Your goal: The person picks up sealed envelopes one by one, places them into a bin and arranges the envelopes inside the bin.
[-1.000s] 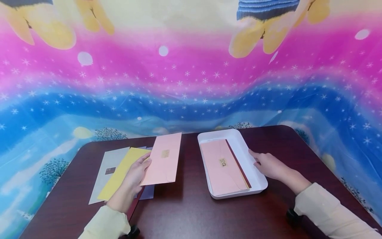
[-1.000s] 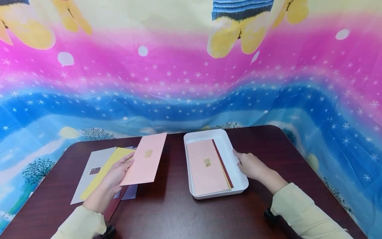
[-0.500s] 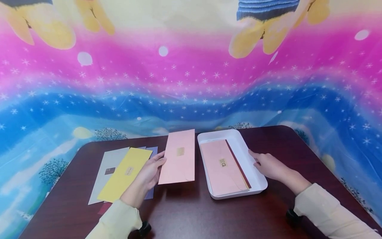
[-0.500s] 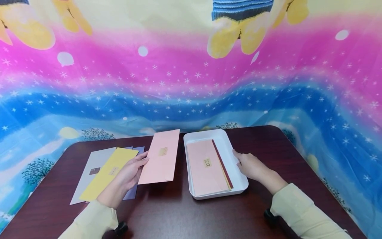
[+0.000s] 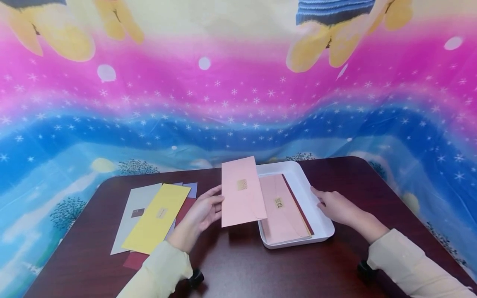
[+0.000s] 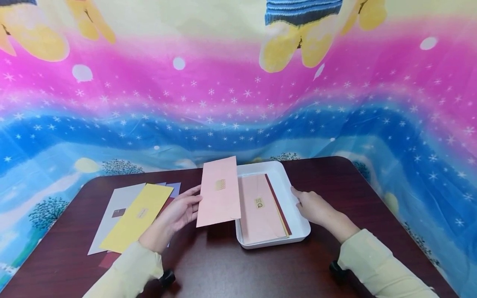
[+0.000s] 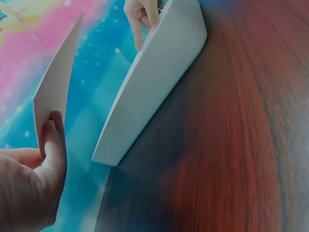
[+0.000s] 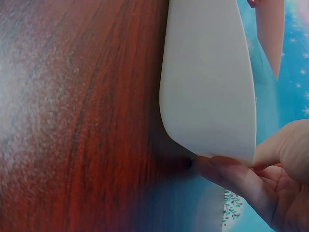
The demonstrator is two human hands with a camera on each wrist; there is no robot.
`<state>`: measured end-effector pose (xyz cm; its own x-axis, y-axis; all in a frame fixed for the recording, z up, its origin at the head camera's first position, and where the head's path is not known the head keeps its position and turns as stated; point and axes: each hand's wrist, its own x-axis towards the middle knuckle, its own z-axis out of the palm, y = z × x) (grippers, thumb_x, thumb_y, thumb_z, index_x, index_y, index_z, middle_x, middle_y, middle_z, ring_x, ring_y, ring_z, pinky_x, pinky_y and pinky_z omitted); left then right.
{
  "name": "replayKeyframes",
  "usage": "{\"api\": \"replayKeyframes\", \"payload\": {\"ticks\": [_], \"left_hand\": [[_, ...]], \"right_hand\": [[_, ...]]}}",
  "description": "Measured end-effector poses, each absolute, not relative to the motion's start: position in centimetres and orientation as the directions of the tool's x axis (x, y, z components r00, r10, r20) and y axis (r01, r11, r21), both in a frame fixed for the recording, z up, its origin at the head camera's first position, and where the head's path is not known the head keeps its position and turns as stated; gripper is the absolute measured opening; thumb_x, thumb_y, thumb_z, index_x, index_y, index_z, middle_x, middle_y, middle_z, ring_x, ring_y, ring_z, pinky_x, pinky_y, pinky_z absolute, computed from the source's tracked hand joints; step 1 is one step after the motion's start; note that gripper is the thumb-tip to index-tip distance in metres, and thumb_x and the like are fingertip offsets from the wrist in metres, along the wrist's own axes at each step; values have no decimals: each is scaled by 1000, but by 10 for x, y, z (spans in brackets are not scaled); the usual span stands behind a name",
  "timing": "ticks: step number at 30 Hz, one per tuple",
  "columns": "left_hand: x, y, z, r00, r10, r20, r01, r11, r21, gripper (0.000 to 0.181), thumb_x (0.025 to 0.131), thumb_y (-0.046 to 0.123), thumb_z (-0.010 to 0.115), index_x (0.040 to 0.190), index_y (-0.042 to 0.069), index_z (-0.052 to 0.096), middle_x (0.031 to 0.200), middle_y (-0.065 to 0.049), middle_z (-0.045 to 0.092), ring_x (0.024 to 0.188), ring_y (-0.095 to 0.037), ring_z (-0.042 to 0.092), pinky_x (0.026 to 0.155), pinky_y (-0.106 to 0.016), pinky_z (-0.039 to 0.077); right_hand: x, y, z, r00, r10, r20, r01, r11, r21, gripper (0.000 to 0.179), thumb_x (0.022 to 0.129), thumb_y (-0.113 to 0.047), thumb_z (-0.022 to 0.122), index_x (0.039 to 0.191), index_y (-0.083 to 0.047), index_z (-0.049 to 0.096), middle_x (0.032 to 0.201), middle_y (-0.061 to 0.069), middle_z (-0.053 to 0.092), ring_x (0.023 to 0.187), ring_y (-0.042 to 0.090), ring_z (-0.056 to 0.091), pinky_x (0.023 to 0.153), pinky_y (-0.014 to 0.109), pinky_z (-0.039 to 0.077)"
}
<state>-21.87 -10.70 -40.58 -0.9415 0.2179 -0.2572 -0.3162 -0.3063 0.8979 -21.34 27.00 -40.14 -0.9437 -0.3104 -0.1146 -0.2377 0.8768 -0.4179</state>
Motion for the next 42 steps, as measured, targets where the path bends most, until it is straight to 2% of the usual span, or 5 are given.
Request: {"api": "replayKeyframes", "payload": {"ticks": [6,14,22,30,42], "left_hand": [[-222,-94,-406,-921,268,-282,-358,-301,884,55,103,-3,43,157,0,32,116,-12,68,96,-18,69,78,-31,58],[-222,-80,-408,-899,346,-269,-379,-305,874,58,103,-3,43,159,-2,27,116,-12,68,99,-17,68,80,-30,57],[-224,-65,-413,-877,385,-288,-409,-282,868,58,103,-3,43,159,-3,27,125,-16,64,108,-21,64,87,-32,55],[-224,-54,-419,-857,433,-279,-413,-253,875,57,104,-4,45,158,-3,27,118,-13,66,108,-23,65,97,-39,53],[-218,-38,-425,-839,475,-265,-416,-246,875,68,96,-16,46,158,-6,21,140,-31,53,104,-22,65,101,-43,50]], "right_hand": [[-213,270,-400,-945,-308,-110,-239,881,-409,58,98,3,62,148,19,36,89,24,66,72,20,62,58,31,48],[-212,271,-400,-943,-312,-117,-240,880,-409,58,99,2,61,148,18,35,72,8,56,64,16,56,57,31,47],[-213,270,-400,-943,-317,-102,-252,879,-406,58,98,2,61,147,19,36,73,9,57,64,16,58,57,31,48],[-212,269,-400,-942,-320,-100,-255,879,-402,58,98,2,62,148,19,35,69,6,53,59,15,54,55,30,47],[-213,268,-402,-946,-306,-112,-238,885,-400,58,98,3,61,149,18,35,66,5,49,55,15,51,54,30,47]]}}
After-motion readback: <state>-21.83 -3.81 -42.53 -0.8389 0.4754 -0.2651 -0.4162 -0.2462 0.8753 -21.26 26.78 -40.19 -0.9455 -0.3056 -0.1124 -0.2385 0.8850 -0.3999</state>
